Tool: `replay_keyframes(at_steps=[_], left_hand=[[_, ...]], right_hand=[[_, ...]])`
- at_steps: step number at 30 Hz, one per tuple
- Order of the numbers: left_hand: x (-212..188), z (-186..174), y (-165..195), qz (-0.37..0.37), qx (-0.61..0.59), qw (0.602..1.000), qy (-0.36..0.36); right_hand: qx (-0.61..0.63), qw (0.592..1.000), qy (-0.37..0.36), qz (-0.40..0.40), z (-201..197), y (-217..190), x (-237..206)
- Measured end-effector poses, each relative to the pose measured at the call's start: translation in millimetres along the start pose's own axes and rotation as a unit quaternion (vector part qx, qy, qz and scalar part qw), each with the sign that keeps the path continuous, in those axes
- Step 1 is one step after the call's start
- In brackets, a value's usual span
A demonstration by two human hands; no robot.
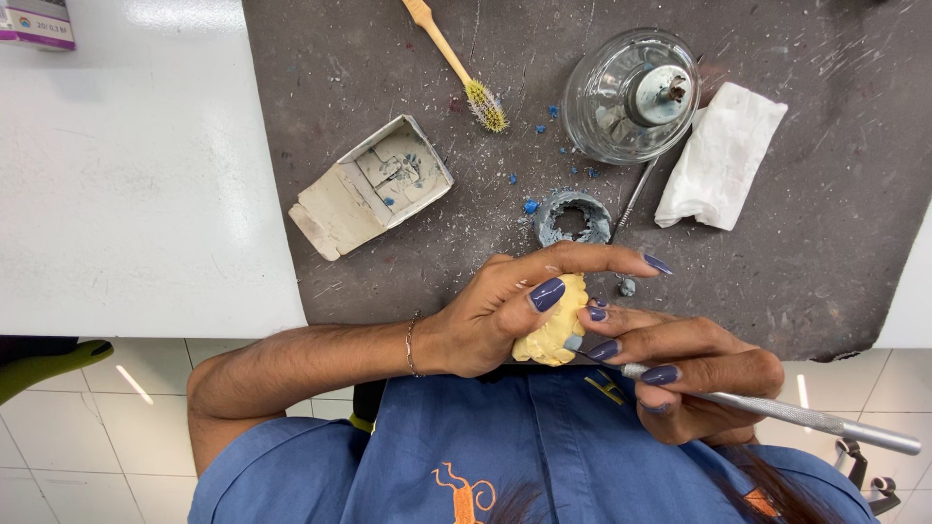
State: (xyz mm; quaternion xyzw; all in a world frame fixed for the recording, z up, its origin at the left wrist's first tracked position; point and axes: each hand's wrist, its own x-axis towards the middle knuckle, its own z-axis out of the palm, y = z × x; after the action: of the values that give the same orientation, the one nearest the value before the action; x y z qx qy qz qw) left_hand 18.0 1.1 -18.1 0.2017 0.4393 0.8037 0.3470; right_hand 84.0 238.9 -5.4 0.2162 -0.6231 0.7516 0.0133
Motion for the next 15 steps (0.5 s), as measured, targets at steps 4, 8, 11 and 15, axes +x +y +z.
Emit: replay_keyframes(at_steps=[4, 8, 11, 15], left_hand=[[0.6, 0.2, 1.0, -0.003, -0.003, 1.0, 0.001], [0.0, -0.2, 2.4, -0.004, -0.003, 1.0, -0.001], [-0.3, -0.9, 2.7, -0.006, -0.004, 1.0, -0.002], [0.4, -0.4, 0.9, -0.002, -0.002, 1.0, -0.001]], right_hand=[[-0.01, 1.0, 0.013, -0.001, 2.1, 1.0, -1.3], [-0.021, 0.999, 0.044, 0.01, 4.9, 1.1, -4.6], [-0.001, 1.0, 0.027, 0.016, 3.1, 0.1, -4.7], [-0.015, 1.0, 0.001, 0.019, 0.0, -0.3, -2.2]])
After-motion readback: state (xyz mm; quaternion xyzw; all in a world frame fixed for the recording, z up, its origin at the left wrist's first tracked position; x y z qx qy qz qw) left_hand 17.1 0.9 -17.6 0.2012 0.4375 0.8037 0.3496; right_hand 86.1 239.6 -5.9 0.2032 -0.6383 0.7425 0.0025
